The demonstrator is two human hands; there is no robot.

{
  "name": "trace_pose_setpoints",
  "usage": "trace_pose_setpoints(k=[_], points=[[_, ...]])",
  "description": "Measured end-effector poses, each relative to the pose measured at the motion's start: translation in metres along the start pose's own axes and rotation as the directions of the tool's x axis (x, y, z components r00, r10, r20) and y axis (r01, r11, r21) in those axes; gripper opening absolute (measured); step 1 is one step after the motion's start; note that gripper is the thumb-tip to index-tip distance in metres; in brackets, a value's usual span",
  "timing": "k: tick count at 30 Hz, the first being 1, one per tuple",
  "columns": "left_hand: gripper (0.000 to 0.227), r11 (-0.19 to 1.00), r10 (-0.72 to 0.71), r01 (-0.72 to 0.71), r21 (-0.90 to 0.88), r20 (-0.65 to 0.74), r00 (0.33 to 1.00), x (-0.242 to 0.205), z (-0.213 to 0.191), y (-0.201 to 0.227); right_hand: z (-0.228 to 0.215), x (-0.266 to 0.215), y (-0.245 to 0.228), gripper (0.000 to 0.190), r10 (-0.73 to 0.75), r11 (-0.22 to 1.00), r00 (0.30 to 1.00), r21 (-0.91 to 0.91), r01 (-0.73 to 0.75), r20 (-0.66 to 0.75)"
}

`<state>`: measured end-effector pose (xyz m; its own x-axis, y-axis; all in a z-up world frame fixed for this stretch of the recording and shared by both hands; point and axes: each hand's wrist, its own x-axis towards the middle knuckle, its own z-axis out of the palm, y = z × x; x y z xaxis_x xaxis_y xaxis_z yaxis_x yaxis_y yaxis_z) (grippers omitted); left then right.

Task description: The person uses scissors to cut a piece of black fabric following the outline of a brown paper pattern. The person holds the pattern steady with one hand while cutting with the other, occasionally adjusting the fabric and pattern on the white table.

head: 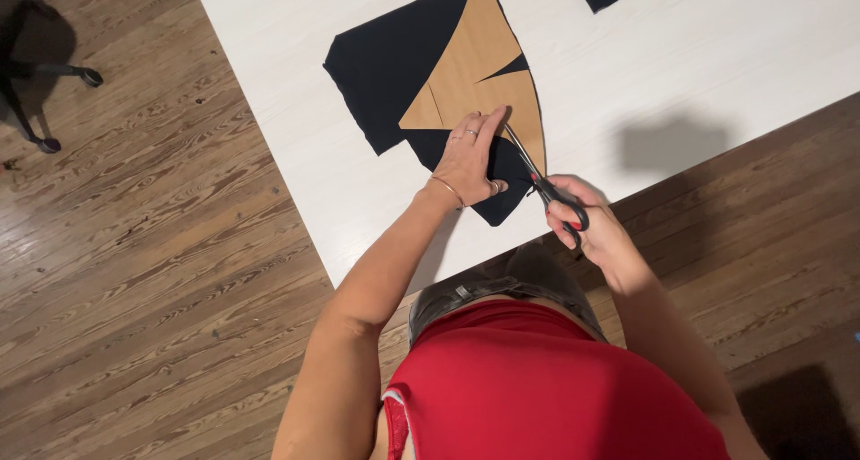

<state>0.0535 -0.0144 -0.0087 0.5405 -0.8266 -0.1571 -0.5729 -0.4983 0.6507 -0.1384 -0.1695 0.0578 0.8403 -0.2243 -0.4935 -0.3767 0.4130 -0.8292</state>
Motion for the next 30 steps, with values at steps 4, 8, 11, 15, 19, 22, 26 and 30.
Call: trace_pose_setpoints(k=[4,8,11,15,19,22,26,30], points=[[0.138,0.999,-0.014,0.014,0.033,-0.012,1.0,0.004,0.003,-0.004,-0.016,0.006,0.017,0.045,-0.016,1.0,1.0,-0.014,0.016,0.026],[0.138,0.997,-0.016,0.017,0.072,-0.017,1.0,0.01,0.006,-0.008,-0.015,0.01,0.011,0.044,-0.009,1.0,0.999,-0.022,0.01,0.039],[0.121,0.997,-0.008,0.01,0.076,-0.024,1.0,0.012,0.008,-0.014,-0.012,0.015,0.005,0.037,-0.005,1.0,0.999,0.011,0.004,0.046],[0.093,0.994,0.006,0.003,0.108,-0.082,0.997,0.021,0.018,-0.031,-0.024,0.02,0.005,0.04,0.004,0.999,0.996,-0.05,0.001,0.091],[0.058,0.99,0.047,-0.016,0.141,-0.218,0.975,0.029,0.017,-0.039,-0.036,0.024,0.001,0.045,0.056,0.99,0.992,-0.136,-0.041,0.109],[0.054,0.996,-0.057,0.069,0.048,-0.221,0.974,0.03,0.017,-0.038,-0.038,0.031,-0.012,0.044,0.072,0.989,0.986,-0.138,-0.051,0.151],[0.048,0.997,-0.064,0.074,0.038,-0.215,0.974,0.04,0.015,-0.05,-0.04,0.042,-0.023,0.045,0.091,0.991,0.978,-0.117,-0.07,0.186],[0.048,0.996,-0.085,0.088,0.002,-0.222,0.971,0.038,0.013,-0.053,-0.044,0.045,-0.016,0.045,0.125,0.992,0.96,-0.026,-0.122,0.249]])
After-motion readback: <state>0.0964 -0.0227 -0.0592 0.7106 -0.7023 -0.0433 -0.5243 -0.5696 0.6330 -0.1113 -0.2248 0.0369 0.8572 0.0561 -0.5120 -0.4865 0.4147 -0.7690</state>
